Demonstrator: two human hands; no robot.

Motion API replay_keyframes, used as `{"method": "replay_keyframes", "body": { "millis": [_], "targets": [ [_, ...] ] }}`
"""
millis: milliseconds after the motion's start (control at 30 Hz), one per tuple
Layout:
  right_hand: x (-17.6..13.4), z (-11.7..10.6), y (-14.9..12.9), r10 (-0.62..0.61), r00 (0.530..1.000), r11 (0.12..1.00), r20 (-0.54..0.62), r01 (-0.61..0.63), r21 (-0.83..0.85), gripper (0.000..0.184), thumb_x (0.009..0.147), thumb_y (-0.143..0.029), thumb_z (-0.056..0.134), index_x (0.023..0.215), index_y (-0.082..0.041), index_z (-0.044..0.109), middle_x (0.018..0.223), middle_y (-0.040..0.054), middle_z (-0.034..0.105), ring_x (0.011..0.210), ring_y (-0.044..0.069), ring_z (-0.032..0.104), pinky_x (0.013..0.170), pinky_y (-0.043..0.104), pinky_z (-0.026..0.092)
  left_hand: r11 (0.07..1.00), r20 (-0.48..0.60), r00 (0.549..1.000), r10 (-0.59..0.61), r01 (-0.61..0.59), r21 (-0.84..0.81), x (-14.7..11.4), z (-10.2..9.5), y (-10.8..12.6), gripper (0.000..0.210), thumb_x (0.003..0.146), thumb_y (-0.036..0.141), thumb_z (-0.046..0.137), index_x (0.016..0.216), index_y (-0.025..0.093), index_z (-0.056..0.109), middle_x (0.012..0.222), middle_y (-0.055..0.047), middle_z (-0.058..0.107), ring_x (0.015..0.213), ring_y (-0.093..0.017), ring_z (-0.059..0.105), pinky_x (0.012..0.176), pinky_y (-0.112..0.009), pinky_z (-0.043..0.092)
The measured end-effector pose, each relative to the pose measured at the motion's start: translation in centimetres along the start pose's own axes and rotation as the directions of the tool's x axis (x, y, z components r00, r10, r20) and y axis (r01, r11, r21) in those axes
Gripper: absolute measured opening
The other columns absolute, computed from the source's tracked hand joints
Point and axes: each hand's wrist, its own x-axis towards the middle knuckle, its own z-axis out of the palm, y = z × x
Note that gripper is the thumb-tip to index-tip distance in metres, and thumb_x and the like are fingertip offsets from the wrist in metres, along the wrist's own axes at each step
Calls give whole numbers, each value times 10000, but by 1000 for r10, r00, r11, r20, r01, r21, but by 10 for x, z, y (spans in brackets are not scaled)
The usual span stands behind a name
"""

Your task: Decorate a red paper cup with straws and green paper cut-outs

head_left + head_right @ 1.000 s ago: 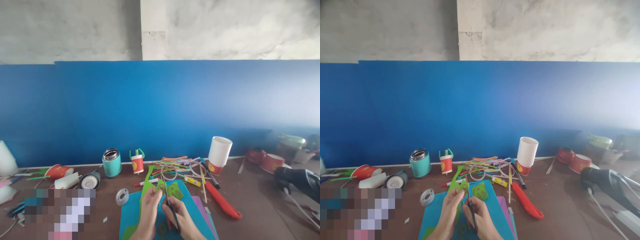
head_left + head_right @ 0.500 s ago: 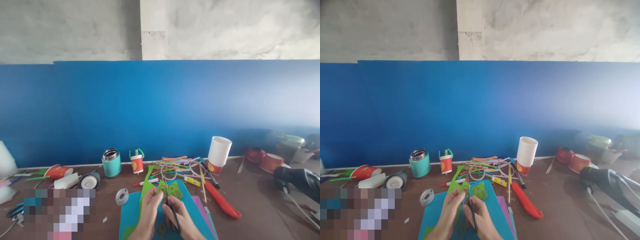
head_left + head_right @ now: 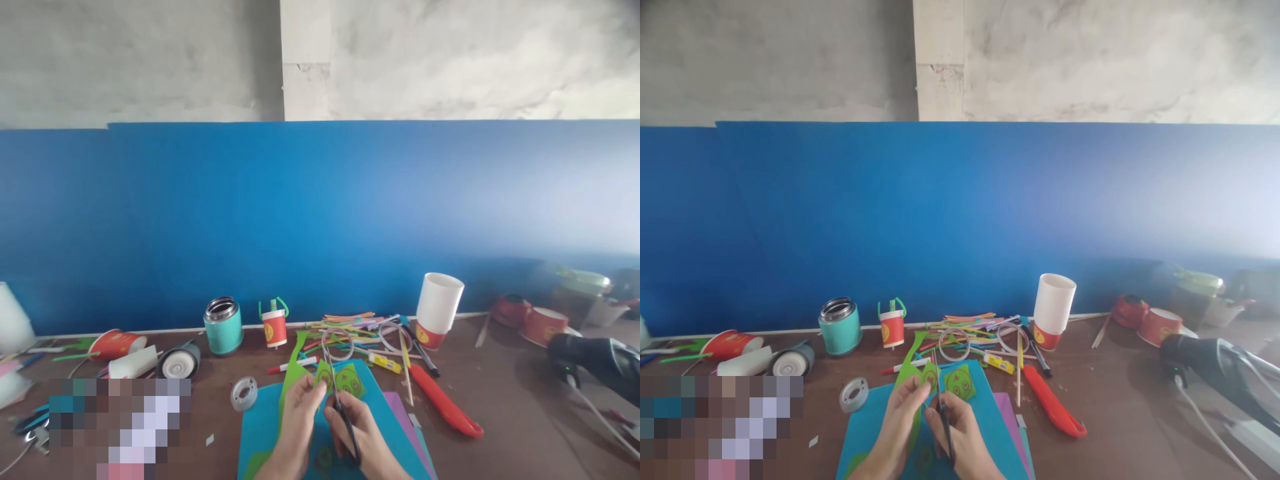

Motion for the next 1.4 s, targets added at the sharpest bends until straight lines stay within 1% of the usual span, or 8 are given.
{"method": "replay_keyframes", "body": {
  "millis": [367, 533, 633, 733, 900, 1033, 1167, 1400],
  "targets": [
    [0, 1, -4, 25, 1000, 999, -1, -25, -23, 409, 695, -549, 647, 658, -178, 477, 382, -101, 366, 328, 49, 316, 348, 173, 234, 1000, -38, 999, -9, 9, -10, 5, -3, -2, 356, 599, 417, 751, 581, 170, 494, 558, 49, 485, 551, -103, 404, 563, -209, 323],
    [0, 0, -1, 25, 1000, 999, -12, -25, -23, 401, 691, -537, 659, 667, -178, 482, 390, -99, 373, 332, 48, 311, 350, 173, 228, 997, -72, 996, 58, -53, 61, 4, -2, -3, 315, 675, 427, 702, 620, 168, 531, 591, 37, 502, 603, -124, 450, 594, -214, 344],
    [0, 1, 0, 40, 999, 999, -18, -41, -27, 396, 686, -525, 670, 665, -177, 483, 392, -96, 379, 337, 52, 323, 352, 174, 235, 994, -87, 994, 72, -64, 92, 3, -1, -2, 314, 687, 443, 690, 641, 166, 551, 613, 28, 514, 627, -136, 465, 606, -219, 354],
    [0, 1, -1, 52, 999, 998, -4, -52, -24, 390, 690, -517, 669, 675, -174, 485, 401, -88, 405, 345, 59, 350, 357, 175, 260, 995, -73, 995, 61, -55, 85, 2, 1, -1, 313, 691, 433, 689, 630, 162, 545, 610, 29, 511, 613, -128, 453, 599, -217, 352],
    [-1, 1, -2, 13, 1000, 1000, -6, -13, -27, 371, 711, -502, 657, 696, -168, 497, 435, -78, 430, 386, 70, 399, 386, 176, 297, 998, -40, 999, 28, -25, 66, 2, 3, 2, 323, 687, 412, 692, 588, 164, 511, 554, 45, 464, 555, -108, 410, 564, -213, 329],
    [-1, 1, -4, 22, 1000, 998, -14, -22, -57, 387, 711, -526, 644, 681, -172, 489, 412, -90, 394, 361, 66, 375, 369, 177, 275, 995, -36, 998, 58, -55, 84, 3, 2, 6, 316, 671, 401, 696, 580, 160, 514, 561, 37, 472, 563, -111, 401, 562, -214, 318],
    [0, 1, -3, 8, 1000, 997, -26, -10, -77, 397, 706, -541, 639, 677, -171, 496, 405, -91, 392, 350, 62, 366, 362, 178, 272, 993, -34, 997, 75, -71, 98, 4, 2, 9, 328, 654, 403, 703, 557, 164, 500, 557, 38, 459, 561, -112, 395, 562, -215, 315],
    [0, 1, -1, 3, 1000, 998, -22, -4, -59, 394, 708, -536, 641, 673, -173, 491, 394, -94, 392, 338, 53, 340, 348, 172, 256, 989, -30, 996, 89, -84, 123, 3, 3, 13, 325, 653, 418, 700, 558, 165, 519, 560, 29, 480, 573, -125, 426, 574, -223, 335]
  ]
}}
